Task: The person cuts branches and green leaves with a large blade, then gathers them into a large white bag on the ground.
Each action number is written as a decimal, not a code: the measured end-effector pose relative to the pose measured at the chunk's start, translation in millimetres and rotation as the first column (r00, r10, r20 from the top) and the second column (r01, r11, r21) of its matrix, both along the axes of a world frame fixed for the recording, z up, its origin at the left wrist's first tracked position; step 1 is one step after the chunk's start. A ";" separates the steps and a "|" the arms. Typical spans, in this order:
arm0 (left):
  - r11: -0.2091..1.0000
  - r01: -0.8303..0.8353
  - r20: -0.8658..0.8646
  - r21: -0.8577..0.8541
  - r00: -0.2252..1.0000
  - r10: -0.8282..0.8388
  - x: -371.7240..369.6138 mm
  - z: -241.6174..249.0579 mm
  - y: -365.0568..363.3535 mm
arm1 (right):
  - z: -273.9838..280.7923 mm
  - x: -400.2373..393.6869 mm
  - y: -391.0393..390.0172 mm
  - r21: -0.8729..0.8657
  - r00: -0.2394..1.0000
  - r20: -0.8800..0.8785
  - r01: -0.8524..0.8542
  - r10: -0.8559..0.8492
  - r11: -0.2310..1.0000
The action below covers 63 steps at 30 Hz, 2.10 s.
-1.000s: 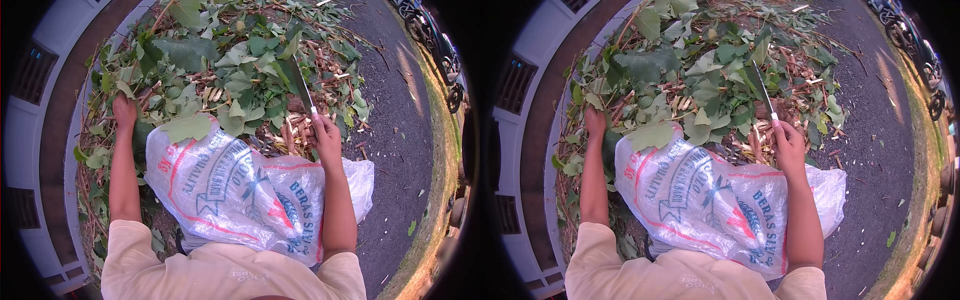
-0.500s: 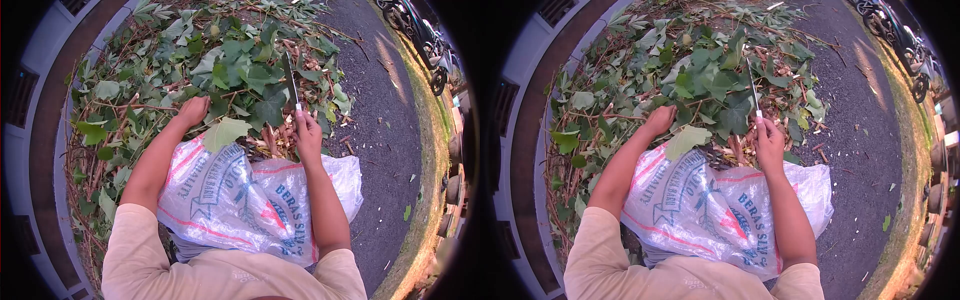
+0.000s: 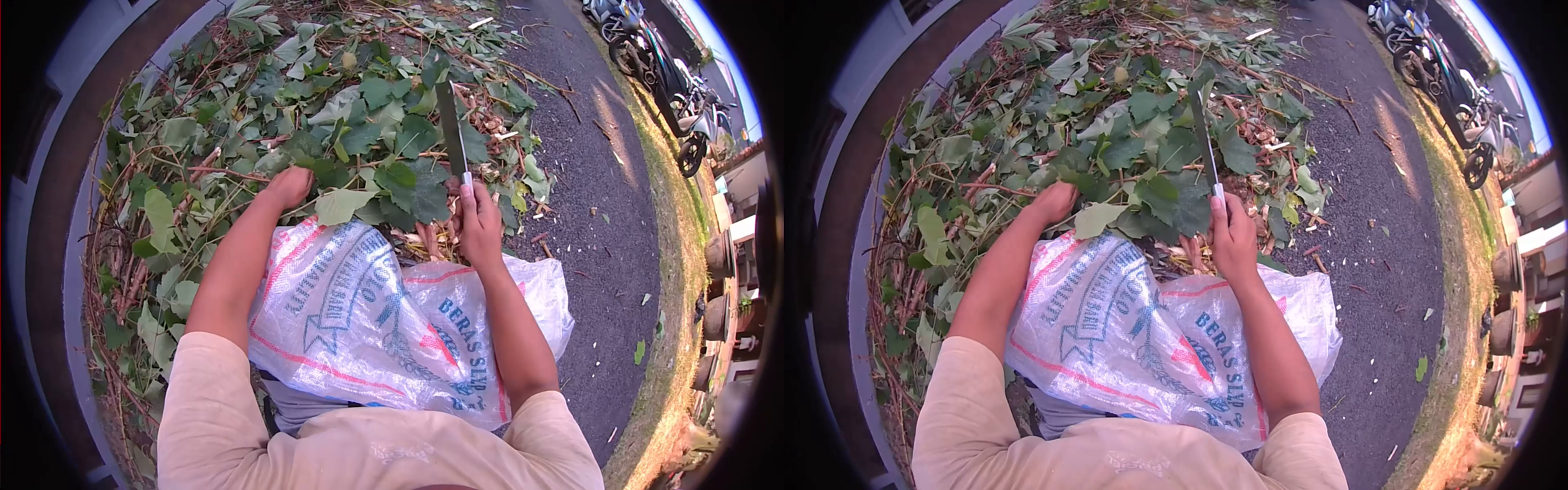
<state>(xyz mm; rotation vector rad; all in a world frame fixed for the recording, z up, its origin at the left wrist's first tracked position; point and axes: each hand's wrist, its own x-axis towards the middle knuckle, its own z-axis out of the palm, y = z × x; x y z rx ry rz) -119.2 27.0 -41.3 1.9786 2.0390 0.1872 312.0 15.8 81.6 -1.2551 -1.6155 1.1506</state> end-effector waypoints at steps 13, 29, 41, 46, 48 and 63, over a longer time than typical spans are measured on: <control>1.000 0.024 0.053 0.003 0.998 -0.024 34.0 15.9 -7.5 | -73.1 7.8 24.5 -0.116 0.899 0.416 -0.100 0.140 0.988; 0.995 0.095 0.007 -0.029 0.995 -0.095 43.9 3.8 -1.3 | -117.4 18.1 41.2 0.078 0.789 0.612 -0.122 0.050 0.989; 0.977 0.206 0.049 -0.053 0.978 -0.204 29.6 -6.2 4.6 | -69.1 21.9 38.7 -0.694 0.969 -0.210 -0.055 -0.129 0.717; 0.976 0.207 0.021 -0.071 0.978 -0.206 34.9 -5.2 0.1 | -29.6 3.2 19.2 0.185 0.977 0.159 0.116 -0.146 0.976; 0.976 0.199 0.043 -0.084 0.980 -0.196 34.2 -10.0 2.0 | -2.8 -3.3 11.5 0.296 0.985 0.089 0.114 -0.147 0.948; 0.974 0.151 0.018 0.166 0.988 -0.156 32.6 11.6 -8.3 | -74.9 49.1 51.6 -0.816 0.912 -0.350 -0.185 -0.213 0.548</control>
